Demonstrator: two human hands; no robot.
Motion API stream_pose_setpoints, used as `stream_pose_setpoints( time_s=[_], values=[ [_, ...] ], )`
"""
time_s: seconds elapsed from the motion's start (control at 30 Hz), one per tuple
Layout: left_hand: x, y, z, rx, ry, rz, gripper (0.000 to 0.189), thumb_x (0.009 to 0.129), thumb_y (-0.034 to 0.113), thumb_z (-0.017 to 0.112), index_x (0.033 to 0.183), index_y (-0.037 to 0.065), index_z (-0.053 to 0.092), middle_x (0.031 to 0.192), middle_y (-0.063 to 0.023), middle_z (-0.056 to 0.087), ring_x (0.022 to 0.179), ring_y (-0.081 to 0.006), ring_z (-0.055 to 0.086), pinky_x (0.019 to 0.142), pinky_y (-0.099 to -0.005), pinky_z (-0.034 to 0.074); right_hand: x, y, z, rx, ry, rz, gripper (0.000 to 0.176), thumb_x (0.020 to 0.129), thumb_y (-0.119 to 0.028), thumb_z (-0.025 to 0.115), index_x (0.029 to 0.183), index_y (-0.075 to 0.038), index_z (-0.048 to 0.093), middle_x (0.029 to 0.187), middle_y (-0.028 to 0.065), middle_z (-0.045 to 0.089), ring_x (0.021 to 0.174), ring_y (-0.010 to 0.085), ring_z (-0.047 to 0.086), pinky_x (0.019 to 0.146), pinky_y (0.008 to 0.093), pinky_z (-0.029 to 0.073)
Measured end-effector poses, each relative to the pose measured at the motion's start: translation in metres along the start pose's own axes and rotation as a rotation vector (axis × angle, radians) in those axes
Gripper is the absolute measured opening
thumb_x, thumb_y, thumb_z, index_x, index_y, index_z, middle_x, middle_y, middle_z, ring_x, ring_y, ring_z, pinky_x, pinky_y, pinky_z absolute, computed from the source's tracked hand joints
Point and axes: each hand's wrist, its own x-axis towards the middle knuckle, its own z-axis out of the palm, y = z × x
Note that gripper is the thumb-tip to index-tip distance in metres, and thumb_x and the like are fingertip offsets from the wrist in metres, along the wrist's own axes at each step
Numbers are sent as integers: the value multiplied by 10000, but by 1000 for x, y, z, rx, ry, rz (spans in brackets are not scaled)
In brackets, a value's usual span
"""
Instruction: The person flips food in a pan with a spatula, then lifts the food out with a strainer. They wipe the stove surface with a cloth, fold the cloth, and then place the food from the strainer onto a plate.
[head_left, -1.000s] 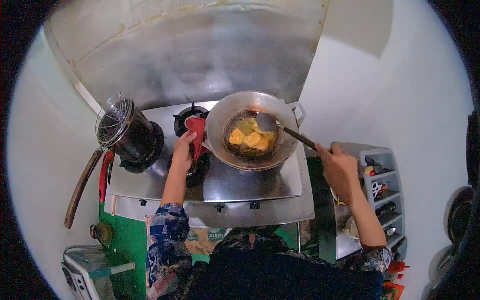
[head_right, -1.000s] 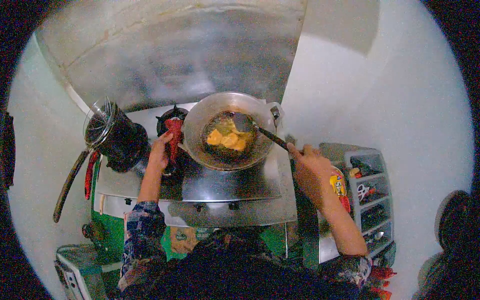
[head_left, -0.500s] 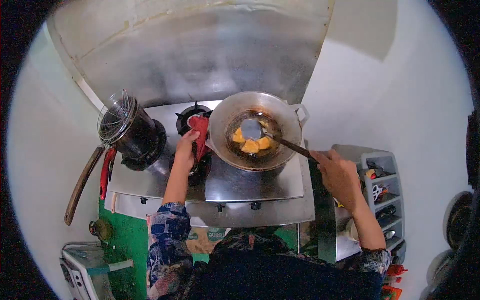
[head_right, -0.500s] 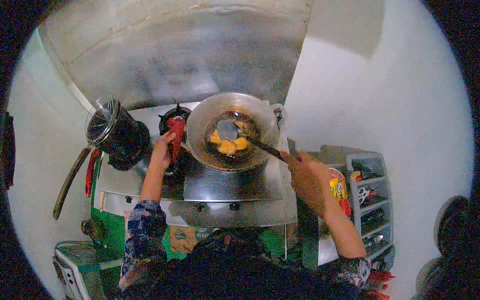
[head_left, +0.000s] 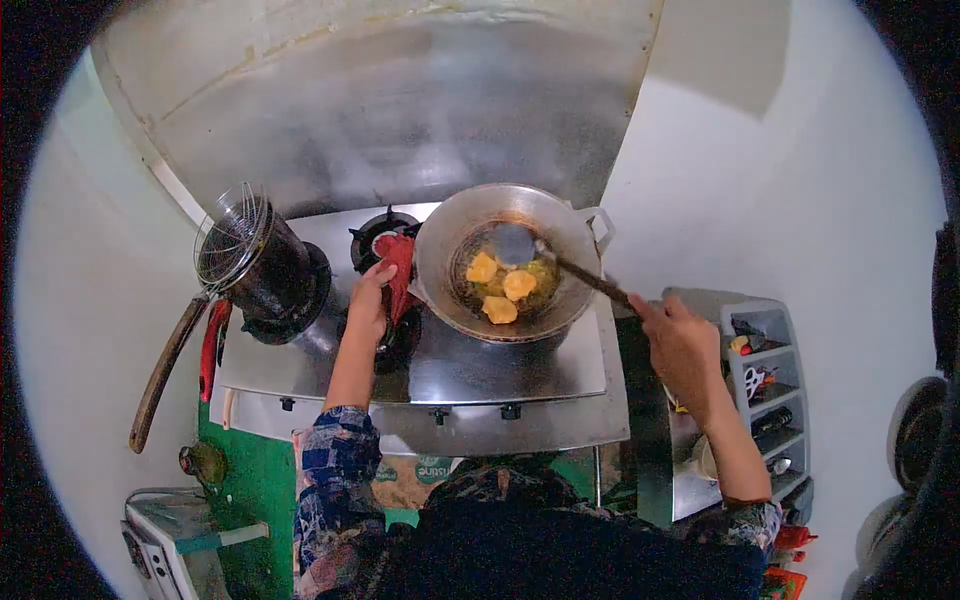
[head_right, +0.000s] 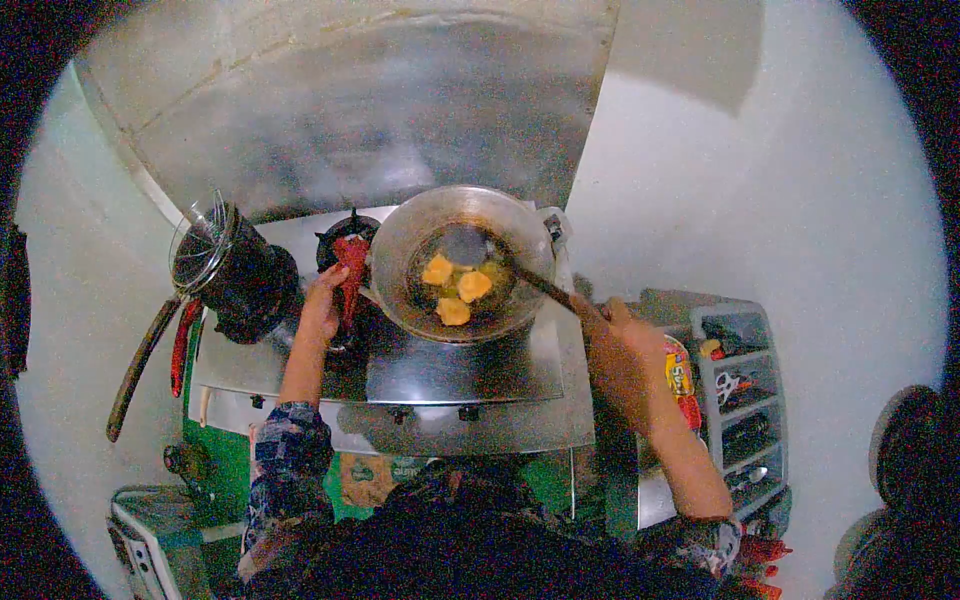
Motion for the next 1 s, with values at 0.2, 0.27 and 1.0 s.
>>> stream_pose_setpoints(
  time_s=[0.2, 0.27, 1.0],
  values=[
    [-4, 1, 2, -46, -75, -13, 390, 826, 195, 602, 1171, 31, 524, 1025, -64, 623, 888, -198, 600, 796, -331, 483, 34, 9, 26, -131, 54, 55, 389, 798, -76, 491, 1178, -138, 546, 864, 170, 575, 752, 350, 620, 590, 446, 504],
    [-4, 1, 3, -55, -60, -4, 387, 826, 190, 600, 1170, 31, 525, 1019, -63, 624, 887, -201, 600, 804, -337, 482, 43, 13, 44, -191, 159, -11, 360, 793, -80, 545, 1143, -155, 585, 827, 141, 570, 702, 305, 617, 586, 415, 501],
    [-3, 0, 1, -33, -3, 0, 355, 831, 177, 607, 1149, 36, 536, 1019, -65, 616, 881, -195, 595, 773, -335, 493, 33, 3, 30, 124, 51, -37, 331, 812, -151, 571, 1138, -200, 600, 804, 148, 580, 694, 351, 596, 623, 448, 478]
  ],
)
